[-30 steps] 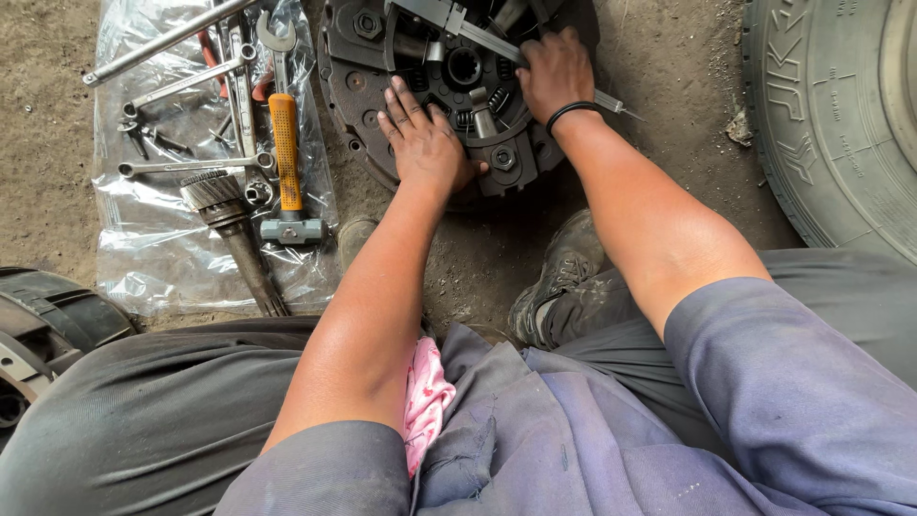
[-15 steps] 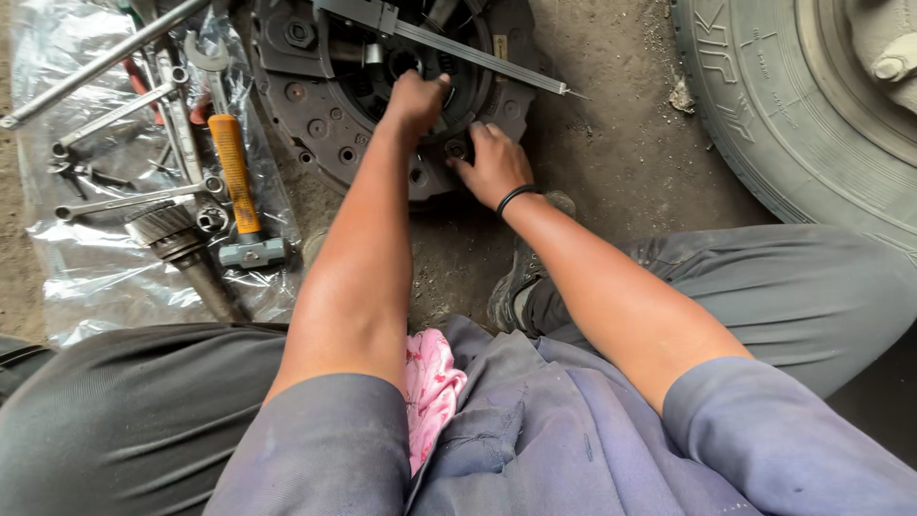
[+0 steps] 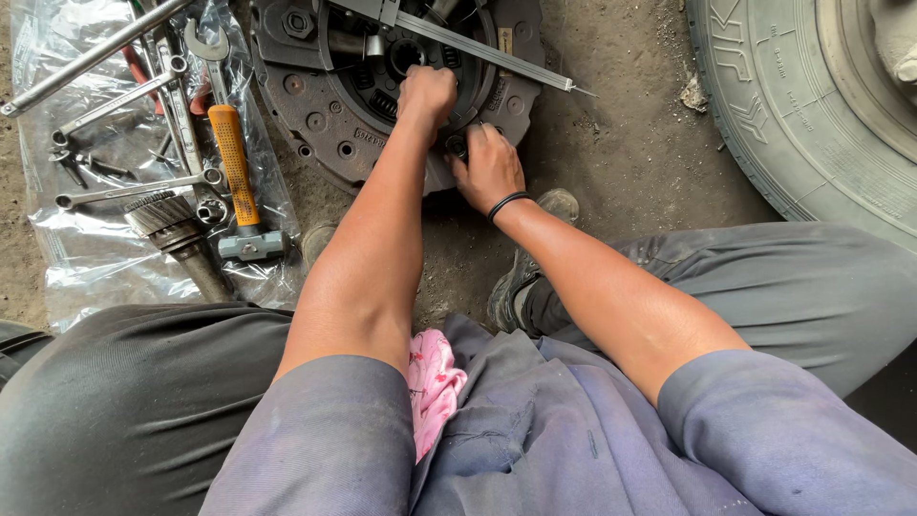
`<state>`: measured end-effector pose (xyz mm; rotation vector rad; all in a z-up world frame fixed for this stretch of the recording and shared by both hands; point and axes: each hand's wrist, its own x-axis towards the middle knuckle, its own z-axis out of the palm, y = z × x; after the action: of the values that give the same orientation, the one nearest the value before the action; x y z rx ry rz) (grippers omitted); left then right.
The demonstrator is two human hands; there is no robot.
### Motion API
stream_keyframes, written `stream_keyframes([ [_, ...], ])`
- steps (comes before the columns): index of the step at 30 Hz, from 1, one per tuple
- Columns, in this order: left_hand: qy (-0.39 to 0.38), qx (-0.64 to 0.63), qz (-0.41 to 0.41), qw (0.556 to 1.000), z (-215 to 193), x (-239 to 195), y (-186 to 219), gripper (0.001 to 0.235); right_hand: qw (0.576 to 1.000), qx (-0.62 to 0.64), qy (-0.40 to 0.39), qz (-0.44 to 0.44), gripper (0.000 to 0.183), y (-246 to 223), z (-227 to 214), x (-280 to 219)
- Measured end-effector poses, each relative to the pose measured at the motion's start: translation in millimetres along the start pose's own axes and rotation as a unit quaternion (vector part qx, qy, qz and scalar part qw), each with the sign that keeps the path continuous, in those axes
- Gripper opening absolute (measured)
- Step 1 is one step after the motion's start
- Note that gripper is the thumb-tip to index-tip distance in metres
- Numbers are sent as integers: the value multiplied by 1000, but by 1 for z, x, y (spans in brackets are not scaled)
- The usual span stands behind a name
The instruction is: The person sits on the ground and uses a caliper to measure a mechanical part, likely a clutch assembly. They repeatedly adjust the caliper jaws and reposition the tool to measure different internal components of the assembly.
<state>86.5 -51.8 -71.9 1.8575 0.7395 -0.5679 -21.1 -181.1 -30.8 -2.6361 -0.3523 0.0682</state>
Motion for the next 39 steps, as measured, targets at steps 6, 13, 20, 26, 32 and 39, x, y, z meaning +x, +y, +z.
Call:
stream_keyframes([
  [6, -6, 36, 23, 999, 4, 11, -5, 60, 1000, -8, -9, 14, 32, -3, 7, -2],
  [13, -9, 52, 31, 998, 3, 11, -6, 63, 998, -3, -6, -55, 34, 1, 0, 0],
  [20, 2, 73, 58, 996, 9, 23, -13, 65, 986, 3, -33, -164, 43, 14, -18, 3],
  [26, -31, 27, 16, 999, 4, 22, -12, 66, 997, 72, -13, 19, 21, 6, -21, 8],
  [32, -12, 62, 60, 996, 8, 26, -16, 65, 994, -33, -90, -51, 17, 19, -20, 25],
  [39, -35, 42, 25, 998, 1, 15, -6, 68, 978, -111, -153, -84, 22, 12, -21, 41],
])
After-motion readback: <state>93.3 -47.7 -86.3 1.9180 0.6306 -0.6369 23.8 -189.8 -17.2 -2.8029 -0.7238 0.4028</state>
